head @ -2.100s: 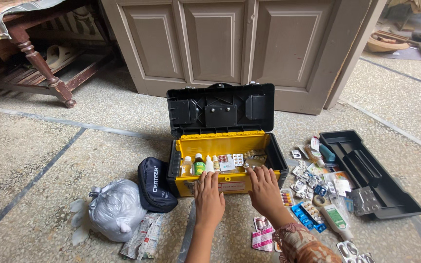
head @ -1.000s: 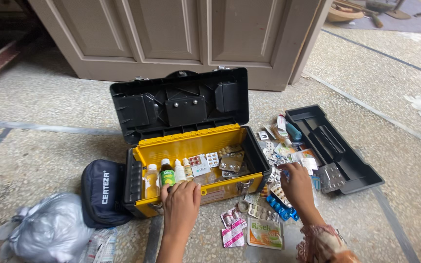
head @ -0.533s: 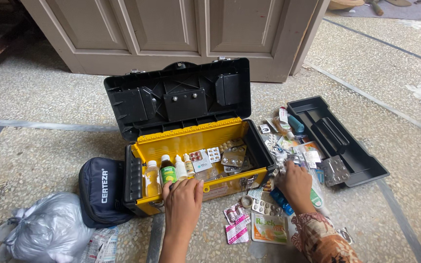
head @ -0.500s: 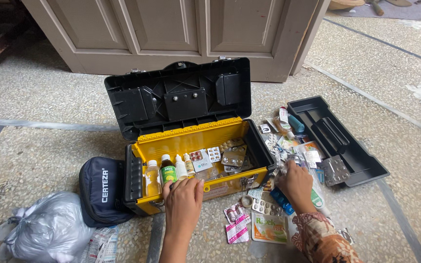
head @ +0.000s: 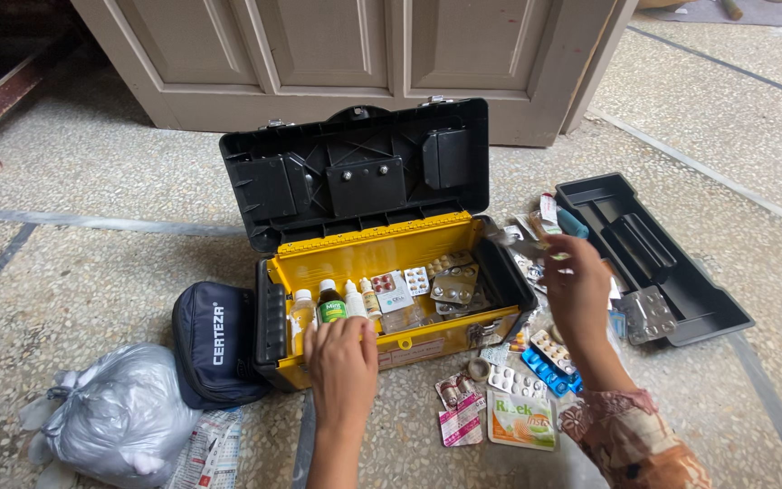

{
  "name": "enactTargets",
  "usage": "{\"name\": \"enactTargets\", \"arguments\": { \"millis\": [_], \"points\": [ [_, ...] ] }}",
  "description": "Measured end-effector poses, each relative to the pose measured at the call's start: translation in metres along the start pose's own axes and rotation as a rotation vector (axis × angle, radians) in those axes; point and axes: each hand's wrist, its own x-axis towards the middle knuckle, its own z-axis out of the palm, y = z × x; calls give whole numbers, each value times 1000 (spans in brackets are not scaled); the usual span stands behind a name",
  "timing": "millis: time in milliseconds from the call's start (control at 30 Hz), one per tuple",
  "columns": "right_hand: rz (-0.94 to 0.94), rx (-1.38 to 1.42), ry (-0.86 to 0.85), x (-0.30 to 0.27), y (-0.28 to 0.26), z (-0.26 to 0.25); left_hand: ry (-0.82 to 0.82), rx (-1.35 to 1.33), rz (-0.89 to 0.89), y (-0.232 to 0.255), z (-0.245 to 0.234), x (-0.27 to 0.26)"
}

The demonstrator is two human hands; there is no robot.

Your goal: The person organizes various medicines and medical supplies into a yellow first-aid box. They pick up blister packs, bottles, and small boxes from the floor and place them inside the open case.

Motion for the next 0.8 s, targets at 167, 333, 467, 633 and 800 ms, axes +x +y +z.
{"name": "enactTargets", "arguments": {
  "millis": [167,333,467,633,800],
  "points": [
    [-185,-117,-364,8,-47,57,134,98,-78,-11,-10,3],
    [-327,-286,-581,11,-47,123,139,109,-99,-16,-8,3],
    [-370,-444,-655,19,-27,156,129,96,-94,-18,-8,5],
    [-272,-261,-635,14,-24,150,130,83,-88,-19,-9,7],
    [-76,-104,-708,15,-27,135,112,74,-90,-19,-8,6]
  ]
}}
